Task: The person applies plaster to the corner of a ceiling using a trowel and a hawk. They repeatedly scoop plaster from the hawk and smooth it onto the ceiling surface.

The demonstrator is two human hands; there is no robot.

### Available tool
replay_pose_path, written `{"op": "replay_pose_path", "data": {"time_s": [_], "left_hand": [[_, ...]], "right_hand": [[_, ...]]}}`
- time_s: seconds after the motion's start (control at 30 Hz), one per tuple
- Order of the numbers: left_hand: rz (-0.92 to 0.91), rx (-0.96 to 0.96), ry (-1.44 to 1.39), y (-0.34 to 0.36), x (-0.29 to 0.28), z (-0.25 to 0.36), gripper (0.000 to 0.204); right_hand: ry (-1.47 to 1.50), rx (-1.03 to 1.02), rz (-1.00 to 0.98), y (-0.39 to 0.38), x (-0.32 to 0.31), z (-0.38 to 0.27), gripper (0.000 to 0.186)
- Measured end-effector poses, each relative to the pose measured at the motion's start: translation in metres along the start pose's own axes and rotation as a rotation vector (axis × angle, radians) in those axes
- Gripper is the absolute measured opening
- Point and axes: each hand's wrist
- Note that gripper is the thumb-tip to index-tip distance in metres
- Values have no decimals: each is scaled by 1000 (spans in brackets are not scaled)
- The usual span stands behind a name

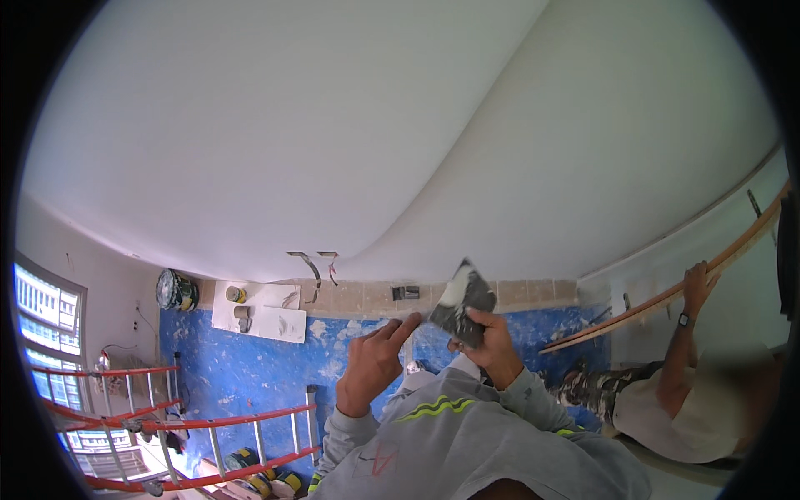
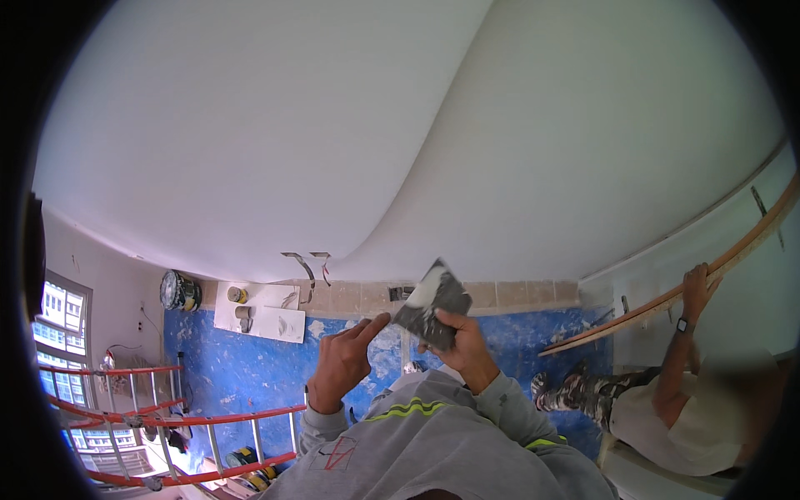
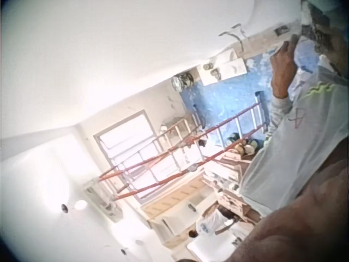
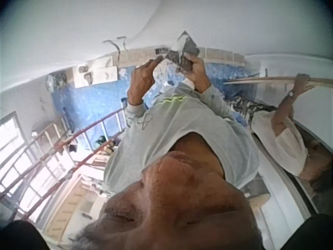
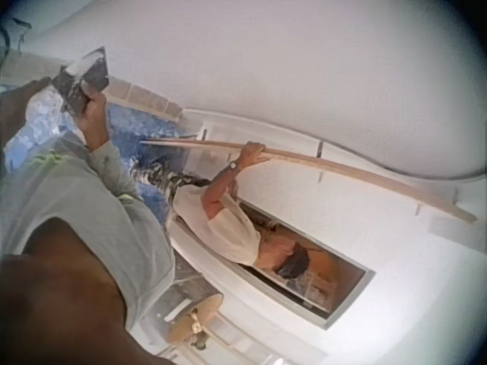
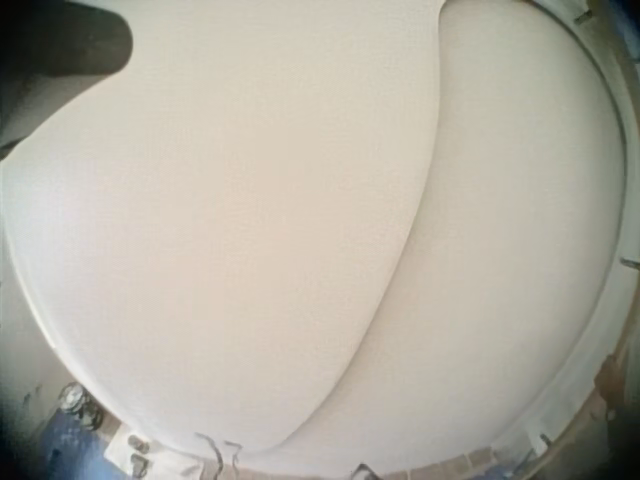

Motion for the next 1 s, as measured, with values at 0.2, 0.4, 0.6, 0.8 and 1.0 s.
{"op": "replay_pose_path", "data": {"time_s": [0.2,0.4,0.6,0.8,1.0], "left_hand": [[271,-738,-1782,-25,87,-50,30],[235,-681,-1905,-9,91,-28,29],[251,-524,-1921,-22,63,-28,35],[645,-415,-1306,-32,52,-50,36],[621,-379,-1051,-32,53,-55,33]], "right_hand": [[-887,-589,-41,4,30,-12,24],[-1879,-737,-509,0,73,2,59],[-2120,-534,-151,5,8,0,44],[-568,-409,325,2,-6,-5,26],[-352,-195,91,5,61,38,32]]}}
Point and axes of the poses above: each hand's wrist, its own y-axis towards the middle knuckle, its own x-axis out of the palm, z = x × y, and after that the axes turned 11 degrees about y, right-handed
